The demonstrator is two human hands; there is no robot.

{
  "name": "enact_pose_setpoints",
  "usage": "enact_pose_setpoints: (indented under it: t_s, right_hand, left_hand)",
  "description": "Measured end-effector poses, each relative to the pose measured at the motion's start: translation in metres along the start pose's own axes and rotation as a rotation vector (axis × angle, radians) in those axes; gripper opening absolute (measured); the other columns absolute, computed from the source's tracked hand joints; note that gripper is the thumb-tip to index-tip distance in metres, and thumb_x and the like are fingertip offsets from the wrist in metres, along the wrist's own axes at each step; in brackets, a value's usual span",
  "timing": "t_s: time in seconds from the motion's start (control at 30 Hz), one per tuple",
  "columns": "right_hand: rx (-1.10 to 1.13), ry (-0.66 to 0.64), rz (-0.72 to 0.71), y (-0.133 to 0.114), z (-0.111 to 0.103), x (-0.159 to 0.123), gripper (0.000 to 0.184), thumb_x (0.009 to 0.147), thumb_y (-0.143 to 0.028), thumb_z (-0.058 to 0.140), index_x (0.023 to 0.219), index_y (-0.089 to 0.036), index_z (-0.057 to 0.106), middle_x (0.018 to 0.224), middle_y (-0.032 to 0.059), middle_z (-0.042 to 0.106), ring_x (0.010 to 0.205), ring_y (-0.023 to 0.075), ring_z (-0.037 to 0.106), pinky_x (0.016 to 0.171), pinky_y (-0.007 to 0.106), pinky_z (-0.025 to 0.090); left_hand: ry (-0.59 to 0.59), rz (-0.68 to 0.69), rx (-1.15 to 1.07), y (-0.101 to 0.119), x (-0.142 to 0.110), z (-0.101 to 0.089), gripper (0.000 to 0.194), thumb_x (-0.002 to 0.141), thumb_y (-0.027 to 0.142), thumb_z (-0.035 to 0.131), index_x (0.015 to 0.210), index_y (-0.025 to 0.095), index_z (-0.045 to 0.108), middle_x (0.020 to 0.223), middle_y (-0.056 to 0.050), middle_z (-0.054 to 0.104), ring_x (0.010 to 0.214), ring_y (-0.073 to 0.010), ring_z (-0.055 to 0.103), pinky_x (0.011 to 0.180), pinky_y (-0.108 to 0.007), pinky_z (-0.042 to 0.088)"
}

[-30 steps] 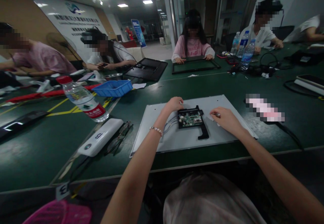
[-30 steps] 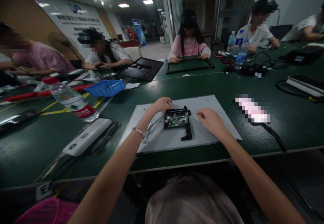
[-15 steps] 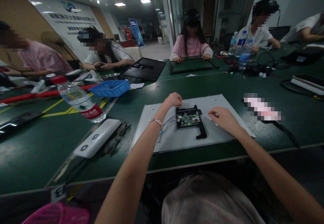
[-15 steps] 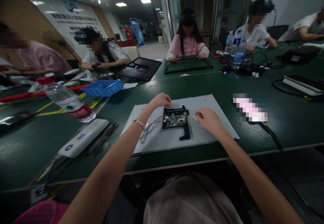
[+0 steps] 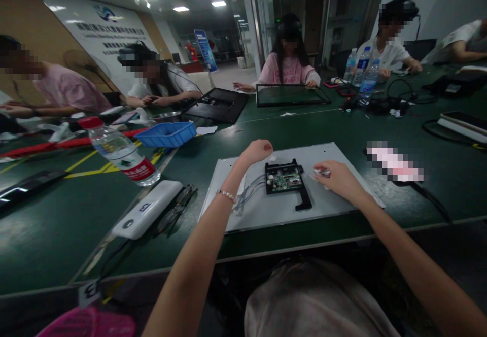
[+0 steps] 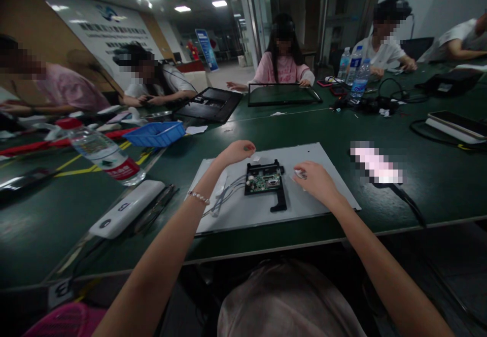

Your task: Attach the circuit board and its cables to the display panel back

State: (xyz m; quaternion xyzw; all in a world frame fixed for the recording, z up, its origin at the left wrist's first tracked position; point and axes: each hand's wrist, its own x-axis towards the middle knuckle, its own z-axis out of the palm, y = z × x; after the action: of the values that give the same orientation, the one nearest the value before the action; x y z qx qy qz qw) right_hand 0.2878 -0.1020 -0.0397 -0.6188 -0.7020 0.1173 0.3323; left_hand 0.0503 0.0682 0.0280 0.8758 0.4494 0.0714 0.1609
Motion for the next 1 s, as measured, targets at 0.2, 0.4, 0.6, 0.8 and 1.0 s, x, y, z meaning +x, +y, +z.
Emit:
enact_pose_setpoints:
  t_s: [0.2, 0.4, 0.6, 0.8, 1.0]
  right_hand:
    - [0.040, -0.046, -0.040, 0.003, 0.005, -0.002, 0.026, 0.082, -0.023, 0.060, 0.107, -0.019, 0.068, 0.106, 0.0083, 0.069, 0.091, 0.0201, 0.065, 0.085, 0.036, 0.050]
    - [0.108, -0.051, -0.051, 0.003, 0.007, -0.001, 0.030, 0.082, -0.016, 0.056, 0.109, -0.019, 0.067, 0.107, 0.0079, 0.070, 0.091, 0.0187, 0.066, 0.084, 0.035, 0.052]
    - [0.120, -0.053, -0.024, 0.004, 0.007, -0.002, 0.030, 0.081, -0.018, 0.057, 0.109, -0.019, 0.068, 0.107, 0.0073, 0.070, 0.090, 0.0191, 0.066, 0.081, 0.033, 0.053]
    - [0.065, -0.057, -0.071, -0.008, -0.006, 0.026, 0.028, 0.082, -0.018, 0.056, 0.106, -0.020, 0.069, 0.109, 0.0076, 0.069, 0.097, 0.0222, 0.065, 0.081, 0.035, 0.052]
    - [-0.100, -0.212, -0.270, -0.045, 0.011, 0.096, 0.026, 0.083, -0.021, 0.058, 0.105, -0.016, 0.070, 0.104, 0.0086, 0.070, 0.096, 0.0202, 0.064, 0.087, 0.031, 0.047]
  left_hand:
    - [-0.079, 0.207, 0.002, 0.001, -0.055, -0.010, 0.059, 0.084, 0.042, 0.054, 0.134, 0.012, 0.044, 0.136, -0.013, 0.050, 0.119, -0.0238, 0.053, 0.101, -0.030, 0.040]
    - [-0.232, 0.330, -0.107, -0.003, -0.087, 0.004, 0.102, 0.073, 0.054, 0.067, 0.149, 0.014, 0.012, 0.156, -0.015, 0.016, 0.143, -0.0272, 0.019, 0.116, -0.035, 0.019]
    - [-0.248, 0.286, -0.174, -0.016, -0.086, 0.017, 0.112, 0.069, 0.058, 0.070, 0.150, 0.017, 0.005, 0.157, -0.014, 0.012, 0.143, -0.0290, 0.017, 0.117, -0.038, 0.017]
    - [-0.219, 0.252, -0.197, -0.017, -0.088, 0.020, 0.114, 0.067, 0.058, 0.071, 0.150, 0.015, 0.007, 0.155, -0.016, 0.016, 0.142, -0.0306, 0.021, 0.116, -0.039, 0.020]
    - [-0.185, 0.251, -0.196, -0.020, -0.087, 0.024, 0.110, 0.064, 0.059, 0.073, 0.148, 0.016, 0.015, 0.153, -0.016, 0.023, 0.139, -0.0326, 0.027, 0.115, -0.043, 0.023]
